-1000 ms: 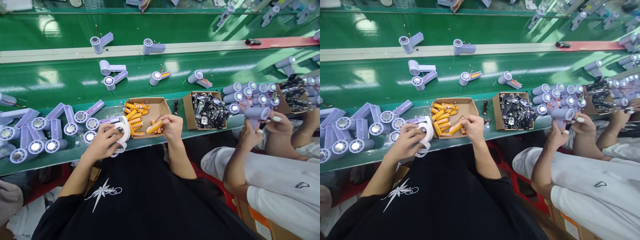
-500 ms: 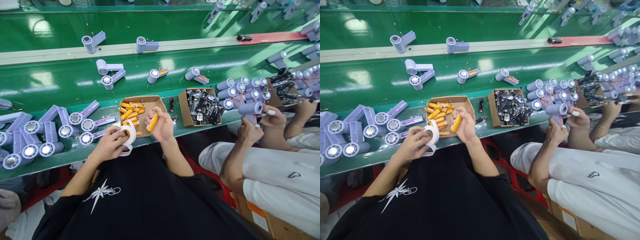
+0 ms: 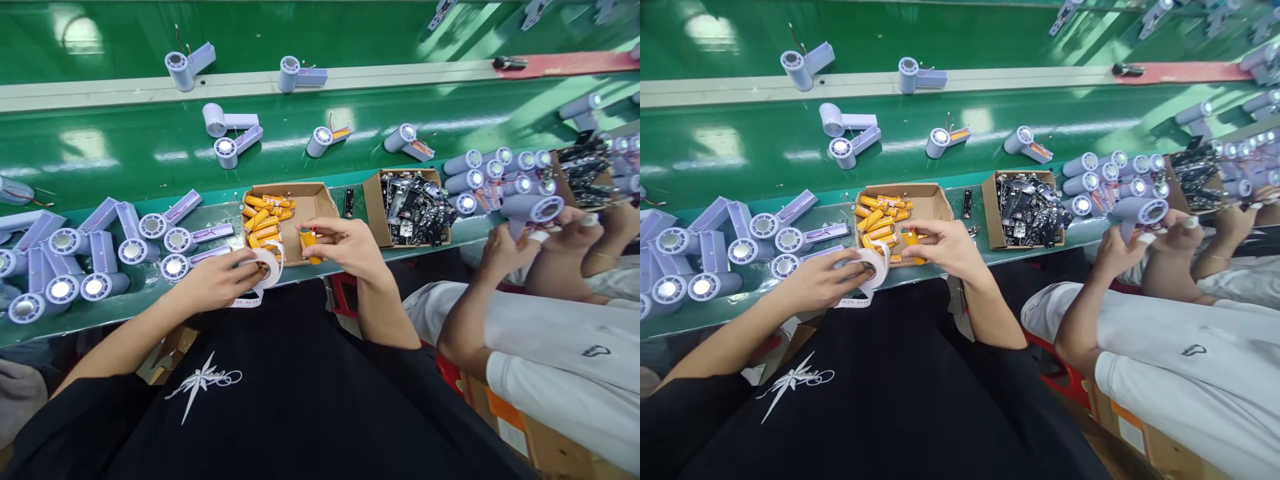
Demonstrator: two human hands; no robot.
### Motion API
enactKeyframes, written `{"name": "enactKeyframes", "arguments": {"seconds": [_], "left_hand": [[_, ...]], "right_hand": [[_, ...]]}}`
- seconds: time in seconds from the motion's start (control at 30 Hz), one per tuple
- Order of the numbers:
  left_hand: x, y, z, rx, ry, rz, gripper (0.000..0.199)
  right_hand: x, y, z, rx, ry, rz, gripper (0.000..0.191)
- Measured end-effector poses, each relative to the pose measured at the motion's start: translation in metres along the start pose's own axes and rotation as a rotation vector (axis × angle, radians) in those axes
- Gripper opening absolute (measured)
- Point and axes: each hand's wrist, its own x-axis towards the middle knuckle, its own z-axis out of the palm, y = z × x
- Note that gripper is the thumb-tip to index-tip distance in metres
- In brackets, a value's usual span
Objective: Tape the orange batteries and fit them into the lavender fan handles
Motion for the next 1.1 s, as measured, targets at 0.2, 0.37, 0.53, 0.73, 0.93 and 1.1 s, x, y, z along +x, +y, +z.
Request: {"name": "enactKeyframes", "arguments": {"seconds": [0.2,0.37,0.53,0.73,0.93,1.1], "left_hand": [[0.01,0.002,-0.002,-0.013,-0.028,0.051,0.033],[0.018,0.004,-0.004,-0.028,-0.055,0.063,0.03],[0.022,0.008,0.0,0.009,0.025,0.074,0.029],[0.022,0.011,0.007,-0.002,0.01,0.022,0.031],[0.023,0.006,0.006,0.037,0.026,0.092,0.027],[0.025,0.002,0.008,0.118,-0.02,0.137,0.024]], "right_hand": [[0.01,-0.004,0.011,-0.123,-0.139,0.039,0.046],[0.02,0.009,0.023,-0.042,-0.214,0.086,0.049],[0.025,0.022,0.037,0.266,0.29,-0.078,0.056],[0.017,0.019,0.03,0.221,0.41,-0.11,0.052],[0.009,0.013,0.017,-0.114,-0.075,0.039,0.045],[0.009,0.02,0.03,-0.193,-0.209,-0.018,0.038]]}}
